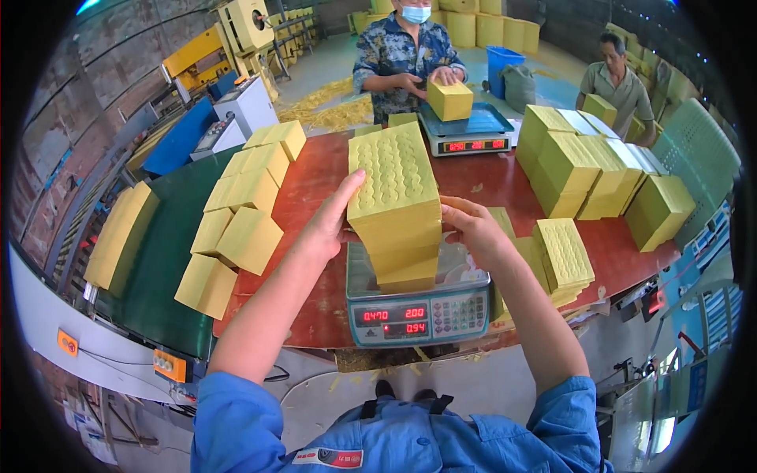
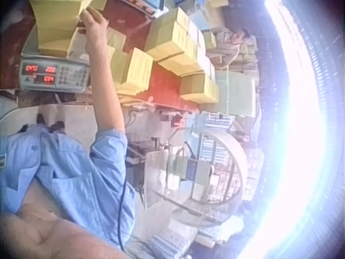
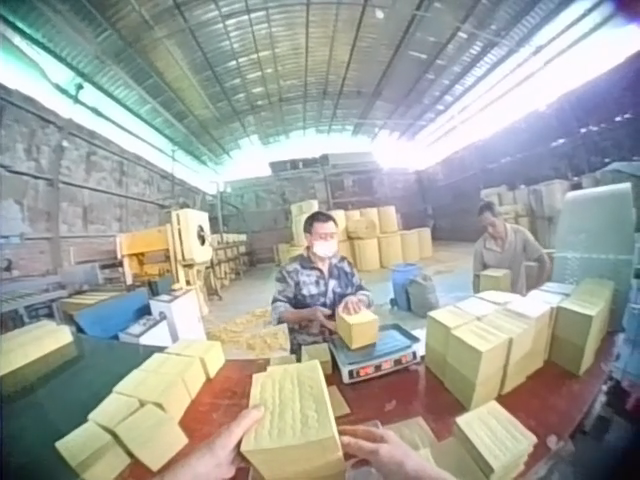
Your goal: Weighing and organizing stacks of yellow paper on a scale in a paper mill.
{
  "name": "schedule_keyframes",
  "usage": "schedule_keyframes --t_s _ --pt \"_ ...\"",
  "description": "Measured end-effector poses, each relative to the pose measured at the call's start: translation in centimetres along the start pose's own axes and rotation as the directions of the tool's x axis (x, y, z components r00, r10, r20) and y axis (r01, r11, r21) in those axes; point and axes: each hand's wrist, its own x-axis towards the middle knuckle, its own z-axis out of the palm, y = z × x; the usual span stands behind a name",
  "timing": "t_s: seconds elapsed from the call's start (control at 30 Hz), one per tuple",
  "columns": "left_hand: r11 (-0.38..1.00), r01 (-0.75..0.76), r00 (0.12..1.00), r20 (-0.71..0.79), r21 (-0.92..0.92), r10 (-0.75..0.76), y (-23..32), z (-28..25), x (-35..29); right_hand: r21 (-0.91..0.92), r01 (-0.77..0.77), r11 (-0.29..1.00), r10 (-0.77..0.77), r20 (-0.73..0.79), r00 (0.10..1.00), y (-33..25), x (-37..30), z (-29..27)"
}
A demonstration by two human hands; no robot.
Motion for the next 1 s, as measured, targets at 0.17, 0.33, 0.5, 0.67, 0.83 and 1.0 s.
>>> schedule_keyframes --t_s 0.17,0.33,0.5,0.67,0.83,1.0 --pt "0.998 0.047 0.994 0.093 0.030 -0.049 0.4 -0.5 0.4 -0.026 -0.008 1.000 0.007 -0.042 0.999 0.5 0.2 -0.1" --pt "0.999 0.038 0.995 0.091 0.025 -0.040 -0.3 -1.0 0.6 -0.054 0.019 0.998 -0.021 -0.026 0.999 0.6 -0.1 0.4" --pt "0.998 0.010 0.995 0.098 0.059 -0.016 -0.6 -1.1 0.5 -0.091 0.020 0.996 -0.020 -0.008 1.000 0.9 -0.3 0.6" --pt "1.000 0.009 0.999 0.047 -0.002 -0.009 -0.9 -1.6 0.1 -0.202 0.038 0.979 -0.045 -0.029 0.999 1.8 -0.1 0.1" --pt "0.981 -0.180 0.976 -0.137 -0.069 0.169 -5.3 -0.5 0.6 0.065 0.165 0.984 -0.157 -0.124 0.980 6.1 2.1 -0.3" --pt "0.875 -0.270 0.962 -0.088 -0.403 0.257 -9.7 2.8 1.8 0.223 0.112 0.968 -0.064 -0.211 0.975 7.9 3.7 3.4"
